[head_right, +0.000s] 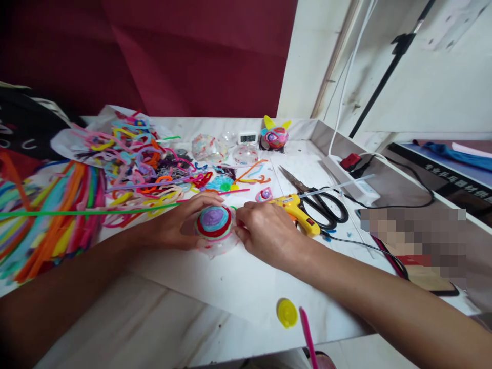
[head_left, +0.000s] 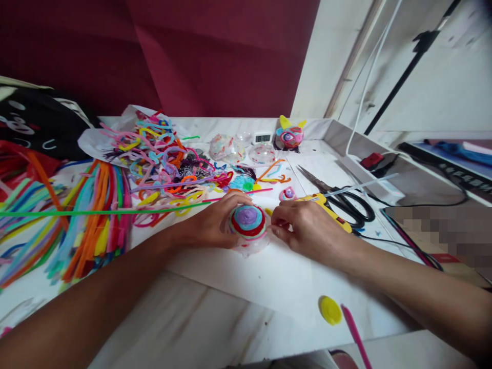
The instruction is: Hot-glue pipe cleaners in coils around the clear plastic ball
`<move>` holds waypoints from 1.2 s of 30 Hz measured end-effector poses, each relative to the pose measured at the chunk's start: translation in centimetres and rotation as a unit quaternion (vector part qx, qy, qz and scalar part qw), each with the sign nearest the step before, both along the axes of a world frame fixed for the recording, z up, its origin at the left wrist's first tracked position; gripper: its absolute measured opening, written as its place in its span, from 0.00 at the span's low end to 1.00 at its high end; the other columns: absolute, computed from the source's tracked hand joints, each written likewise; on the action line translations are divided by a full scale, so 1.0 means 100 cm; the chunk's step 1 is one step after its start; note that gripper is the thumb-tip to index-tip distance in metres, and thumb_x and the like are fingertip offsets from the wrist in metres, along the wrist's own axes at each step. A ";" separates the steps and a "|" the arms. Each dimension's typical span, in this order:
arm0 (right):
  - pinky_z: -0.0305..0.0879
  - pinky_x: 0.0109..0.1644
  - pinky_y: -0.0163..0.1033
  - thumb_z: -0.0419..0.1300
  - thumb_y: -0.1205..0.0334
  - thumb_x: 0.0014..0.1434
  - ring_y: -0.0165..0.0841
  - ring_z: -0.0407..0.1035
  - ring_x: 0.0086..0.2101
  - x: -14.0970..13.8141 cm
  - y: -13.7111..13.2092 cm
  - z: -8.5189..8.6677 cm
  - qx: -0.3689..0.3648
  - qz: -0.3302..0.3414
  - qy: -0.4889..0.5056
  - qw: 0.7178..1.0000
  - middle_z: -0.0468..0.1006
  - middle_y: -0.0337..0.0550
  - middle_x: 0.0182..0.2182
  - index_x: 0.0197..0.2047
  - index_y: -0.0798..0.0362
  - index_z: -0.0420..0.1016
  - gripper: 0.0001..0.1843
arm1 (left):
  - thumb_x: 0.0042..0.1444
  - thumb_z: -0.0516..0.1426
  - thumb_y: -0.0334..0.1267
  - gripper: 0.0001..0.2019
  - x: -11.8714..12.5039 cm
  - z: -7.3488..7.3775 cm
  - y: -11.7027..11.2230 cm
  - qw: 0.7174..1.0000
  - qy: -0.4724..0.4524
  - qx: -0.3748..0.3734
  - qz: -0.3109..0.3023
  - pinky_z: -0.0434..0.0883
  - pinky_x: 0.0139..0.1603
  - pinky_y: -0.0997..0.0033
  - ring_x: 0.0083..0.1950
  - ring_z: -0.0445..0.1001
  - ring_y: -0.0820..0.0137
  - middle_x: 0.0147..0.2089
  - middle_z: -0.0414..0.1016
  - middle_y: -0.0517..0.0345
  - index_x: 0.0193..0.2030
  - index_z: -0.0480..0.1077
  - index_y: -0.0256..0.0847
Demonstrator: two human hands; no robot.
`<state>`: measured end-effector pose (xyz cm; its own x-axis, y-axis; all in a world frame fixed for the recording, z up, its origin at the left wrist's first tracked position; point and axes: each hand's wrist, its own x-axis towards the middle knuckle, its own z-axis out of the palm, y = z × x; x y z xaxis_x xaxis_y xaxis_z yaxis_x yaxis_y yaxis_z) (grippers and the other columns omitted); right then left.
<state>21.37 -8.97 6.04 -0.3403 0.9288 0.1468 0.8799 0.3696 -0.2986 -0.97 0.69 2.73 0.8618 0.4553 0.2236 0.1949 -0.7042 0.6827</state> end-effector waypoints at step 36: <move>0.62 0.35 0.38 0.54 0.63 0.65 0.34 0.71 0.31 0.002 -0.017 -0.017 0.053 0.078 0.054 0.994 0.77 0.45 0.31 0.40 0.58 0.79 0.12 | 0.48 0.60 0.37 0.29 0.004 0.006 -0.024 0.991 0.070 0.082 0.074 0.70 0.60 0.54 0.59 0.72 0.56 0.59 0.72 0.48 0.58 0.61 0.44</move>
<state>21.53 -10.64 4.36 -0.4562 0.8431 0.2849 0.7740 0.5339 -0.3404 -0.54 -1.71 3.29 0.8163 0.5464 0.1875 0.3895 -0.7602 0.5200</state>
